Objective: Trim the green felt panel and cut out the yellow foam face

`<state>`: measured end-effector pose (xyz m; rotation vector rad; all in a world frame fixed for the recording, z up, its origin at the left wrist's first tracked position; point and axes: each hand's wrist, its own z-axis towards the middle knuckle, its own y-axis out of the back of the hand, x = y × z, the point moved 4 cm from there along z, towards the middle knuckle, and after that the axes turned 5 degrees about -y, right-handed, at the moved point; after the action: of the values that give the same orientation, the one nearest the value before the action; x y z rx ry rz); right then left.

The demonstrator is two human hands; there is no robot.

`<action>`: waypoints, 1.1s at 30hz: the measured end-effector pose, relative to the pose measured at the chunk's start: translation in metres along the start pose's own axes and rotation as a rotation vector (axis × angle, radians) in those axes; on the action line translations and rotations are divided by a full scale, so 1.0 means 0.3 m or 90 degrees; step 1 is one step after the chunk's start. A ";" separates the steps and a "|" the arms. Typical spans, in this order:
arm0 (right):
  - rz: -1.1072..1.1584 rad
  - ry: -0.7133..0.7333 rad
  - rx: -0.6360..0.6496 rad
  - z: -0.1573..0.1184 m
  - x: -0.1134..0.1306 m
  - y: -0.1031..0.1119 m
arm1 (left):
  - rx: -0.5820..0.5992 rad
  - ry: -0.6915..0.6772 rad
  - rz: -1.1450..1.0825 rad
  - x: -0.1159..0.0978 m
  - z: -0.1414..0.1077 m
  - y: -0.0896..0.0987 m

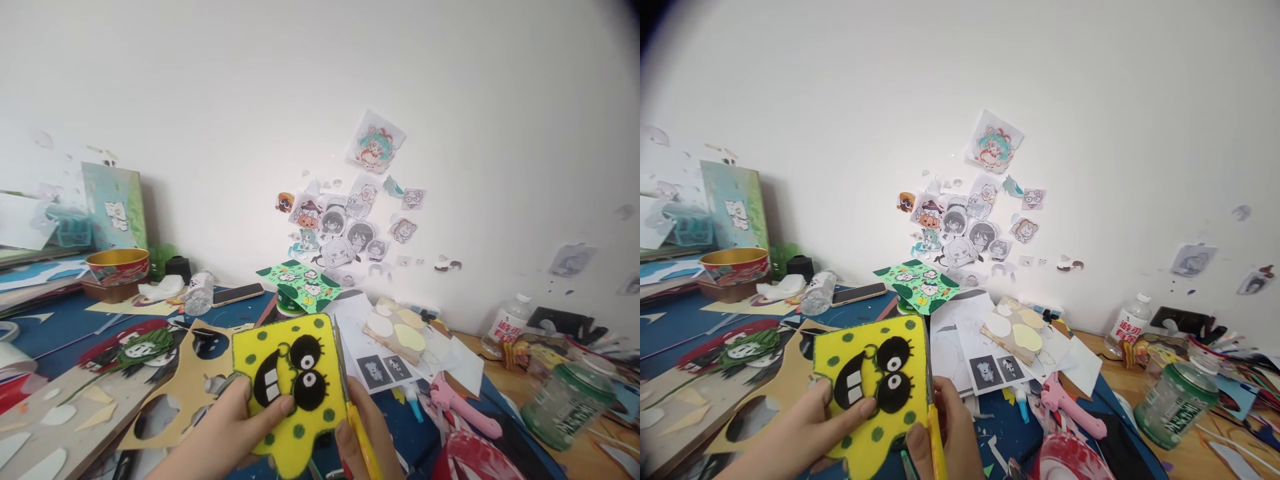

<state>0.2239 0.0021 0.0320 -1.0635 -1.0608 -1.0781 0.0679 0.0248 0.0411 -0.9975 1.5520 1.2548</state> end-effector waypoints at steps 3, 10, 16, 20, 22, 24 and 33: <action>-0.018 0.019 -0.007 -0.006 0.016 0.008 | 0.012 0.016 0.011 0.002 -0.004 0.004; -0.068 0.021 -0.022 -0.008 0.059 0.037 | 0.076 0.043 0.012 -0.014 -0.007 0.000; -0.071 0.033 0.004 -0.002 0.069 0.015 | 0.018 -0.005 -0.096 -0.054 -0.024 -0.018; -0.093 0.047 0.004 -0.006 0.076 0.015 | 0.034 0.020 -0.112 -0.054 -0.031 -0.019; -0.104 0.053 0.004 -0.009 0.077 0.019 | 0.036 0.047 -0.074 -0.044 -0.031 -0.012; -0.110 0.053 0.002 -0.012 0.076 0.023 | 0.033 0.060 -0.054 -0.034 -0.029 -0.008; -0.101 0.077 -0.010 -0.010 0.078 0.032 | 0.034 0.049 -0.019 -0.008 -0.015 -0.014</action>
<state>0.2372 -0.0029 0.0532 -0.9257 -1.0546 -1.2637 0.0720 0.0197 0.0428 -1.0419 1.6157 1.1600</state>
